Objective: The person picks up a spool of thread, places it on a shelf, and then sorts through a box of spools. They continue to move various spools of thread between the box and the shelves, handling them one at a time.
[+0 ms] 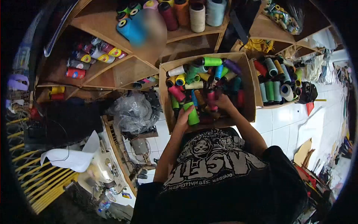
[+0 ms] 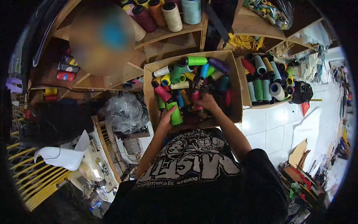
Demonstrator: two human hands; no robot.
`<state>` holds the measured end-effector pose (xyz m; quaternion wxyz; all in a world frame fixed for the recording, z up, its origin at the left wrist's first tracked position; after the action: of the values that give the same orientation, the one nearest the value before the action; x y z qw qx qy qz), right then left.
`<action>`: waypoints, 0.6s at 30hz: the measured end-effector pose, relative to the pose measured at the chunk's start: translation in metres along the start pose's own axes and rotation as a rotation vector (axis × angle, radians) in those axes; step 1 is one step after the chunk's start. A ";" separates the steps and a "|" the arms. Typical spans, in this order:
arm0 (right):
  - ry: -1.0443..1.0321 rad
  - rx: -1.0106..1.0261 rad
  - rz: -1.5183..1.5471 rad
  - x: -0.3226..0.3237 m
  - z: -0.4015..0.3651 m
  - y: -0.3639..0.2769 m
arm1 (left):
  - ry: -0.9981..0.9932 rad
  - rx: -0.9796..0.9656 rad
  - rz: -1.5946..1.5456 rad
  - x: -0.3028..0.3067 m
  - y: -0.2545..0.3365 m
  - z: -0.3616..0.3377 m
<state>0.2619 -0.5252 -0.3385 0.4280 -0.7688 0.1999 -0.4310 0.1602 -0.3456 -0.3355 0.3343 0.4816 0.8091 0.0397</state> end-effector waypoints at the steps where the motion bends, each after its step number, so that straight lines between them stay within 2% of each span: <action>1: -0.047 0.068 0.218 -0.016 0.003 0.002 | -0.012 0.019 -0.033 0.002 -0.002 0.000; 2: -0.096 0.132 0.437 -0.029 0.004 0.002 | -0.020 -0.046 -0.038 0.002 0.002 -0.001; 3: -0.176 0.190 0.628 -0.025 -0.005 -0.045 | -0.025 -0.110 -0.042 0.001 0.008 -0.006; 4: -0.236 0.158 0.477 -0.026 -0.004 -0.057 | -0.031 -0.173 -0.045 -0.001 0.014 -0.012; 6: -0.345 0.097 0.170 -0.030 -0.002 -0.067 | -0.202 -0.144 -0.119 -0.009 0.016 -0.022; 7: -0.306 0.188 0.089 -0.029 0.000 -0.085 | -0.291 -0.131 -0.153 -0.014 0.019 -0.028; 9: -0.223 0.363 -0.069 -0.034 -0.005 -0.116 | -0.272 -0.152 -0.184 -0.014 0.023 -0.034; 12: -0.240 0.347 0.226 -0.048 -0.009 -0.118 | -0.259 -0.152 -0.133 -0.007 0.027 -0.046; 13: -0.452 0.108 0.491 -0.061 -0.011 -0.100 | -0.248 -0.142 -0.148 0.000 0.025 -0.045; 16: -0.221 -0.084 0.650 -0.046 0.002 -0.039 | -0.205 -0.167 -0.220 0.010 0.016 -0.056; 18: -0.099 -0.085 -0.059 -0.034 0.004 0.021 | -0.239 -0.220 -0.280 -0.001 0.027 -0.078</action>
<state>0.2483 -0.5116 -0.3735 0.3911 -0.8123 0.1739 -0.3962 0.1355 -0.3117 -0.2638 0.4809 0.3264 0.8134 0.0238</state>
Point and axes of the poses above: each hand's wrist, its own z-axis towards the middle knuckle, its own x-axis out of the back of the hand, y = z × x, the point moved 9 cm from there along z, towards the middle knuckle, and after that the axes turned 14 degrees about x, right-handed, at the moved point
